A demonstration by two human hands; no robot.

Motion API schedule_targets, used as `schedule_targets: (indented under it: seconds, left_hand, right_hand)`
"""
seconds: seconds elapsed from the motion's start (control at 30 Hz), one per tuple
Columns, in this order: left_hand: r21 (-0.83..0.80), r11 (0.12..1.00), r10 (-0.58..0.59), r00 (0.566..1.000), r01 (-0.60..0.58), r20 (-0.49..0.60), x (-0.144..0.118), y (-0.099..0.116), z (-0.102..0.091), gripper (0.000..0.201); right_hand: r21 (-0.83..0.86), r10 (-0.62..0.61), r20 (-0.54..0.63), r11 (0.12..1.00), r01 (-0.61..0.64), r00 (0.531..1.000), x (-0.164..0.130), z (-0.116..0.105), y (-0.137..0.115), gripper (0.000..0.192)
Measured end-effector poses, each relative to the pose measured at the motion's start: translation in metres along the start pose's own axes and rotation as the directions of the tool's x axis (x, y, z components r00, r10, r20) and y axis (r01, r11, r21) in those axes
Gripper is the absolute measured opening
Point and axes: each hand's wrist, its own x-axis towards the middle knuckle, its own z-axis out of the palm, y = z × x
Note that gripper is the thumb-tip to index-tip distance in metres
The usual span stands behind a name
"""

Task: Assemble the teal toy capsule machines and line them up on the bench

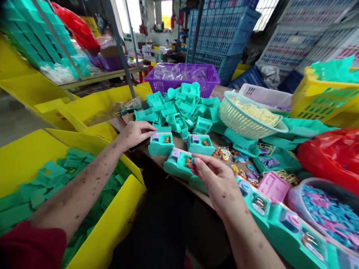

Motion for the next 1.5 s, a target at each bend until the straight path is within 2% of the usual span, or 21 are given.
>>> schedule_targets:
  seconds: [0.17, 0.33, 0.53, 0.63, 0.77, 0.97, 1.13, 1.27, 1.37, 1.43, 1.5]
  left_hand:
    - [0.024, 0.997, 0.069, 0.997, -0.07, 0.026, -0.008, -0.005, 0.005, 0.025]
    - [-0.03, 0.998, 0.055, 0.998, -0.055, -0.004, -0.011, -0.012, 0.009, 0.024]
    - [-0.043, 0.994, 0.1, 0.992, -0.097, 0.07, -0.01, -0.015, 0.005, 0.028]
    - [-0.027, 0.997, 0.072, 0.997, -0.072, 0.032, -0.01, -0.013, 0.006, 0.029]
    - [-0.044, 0.997, 0.058, 0.998, -0.058, -0.021, -0.01, -0.009, 0.007, 0.03]
    - [0.026, 0.999, 0.046, 0.999, -0.047, 0.017, -0.008, -0.009, 0.005, 0.029]
    - [0.06, 0.997, 0.047, 0.991, -0.055, 0.125, -0.004, -0.014, 0.001, 0.037]
    - [0.091, 0.994, 0.049, 0.996, -0.056, 0.072, -0.002, -0.011, -0.002, 0.035]
    - [0.038, 0.997, 0.061, 0.996, -0.064, 0.06, 0.0, -0.006, -0.001, 0.033]
    - [0.02, 0.997, 0.073, 0.993, -0.075, 0.094, 0.002, -0.005, 0.001, 0.03]
    - [0.022, 0.996, 0.088, 0.99, -0.091, 0.109, 0.003, -0.005, 0.003, 0.026]
  right_hand:
    - [-0.121, 0.015, 0.057, 0.993, -0.008, 0.998, 0.013, 0.0, 0.003, 0.045]
    - [-0.251, -0.014, 0.127, 0.967, 0.046, 0.992, 0.036, 0.014, 0.002, 0.047]
    - [-0.363, -0.073, 0.196, 0.921, 0.142, 0.978, 0.056, 0.028, -0.007, 0.044]
    - [-0.363, -0.066, 0.237, 0.92, 0.151, 0.969, 0.058, 0.028, -0.008, 0.047]
    - [-0.318, 0.01, 0.267, 0.945, 0.078, 0.964, 0.058, 0.025, -0.004, 0.052]
    - [-0.276, 0.097, 0.281, 0.961, -0.017, 0.955, 0.065, 0.025, 0.0, 0.055]
    - [-0.296, 0.166, 0.293, 0.952, -0.075, 0.942, 0.074, 0.025, 0.003, 0.049]
    - [-0.359, 0.112, 0.284, 0.934, -0.002, 0.952, 0.079, 0.023, 0.005, 0.043]
    - [-0.385, -0.026, 0.276, 0.913, 0.136, 0.961, 0.081, 0.023, 0.005, 0.036]
    - [-0.481, -0.132, 0.283, 0.837, 0.259, 0.95, 0.08, 0.025, 0.005, 0.028]
    - [-0.603, -0.23, 0.305, 0.705, 0.374, 0.924, 0.078, 0.027, 0.006, 0.018]
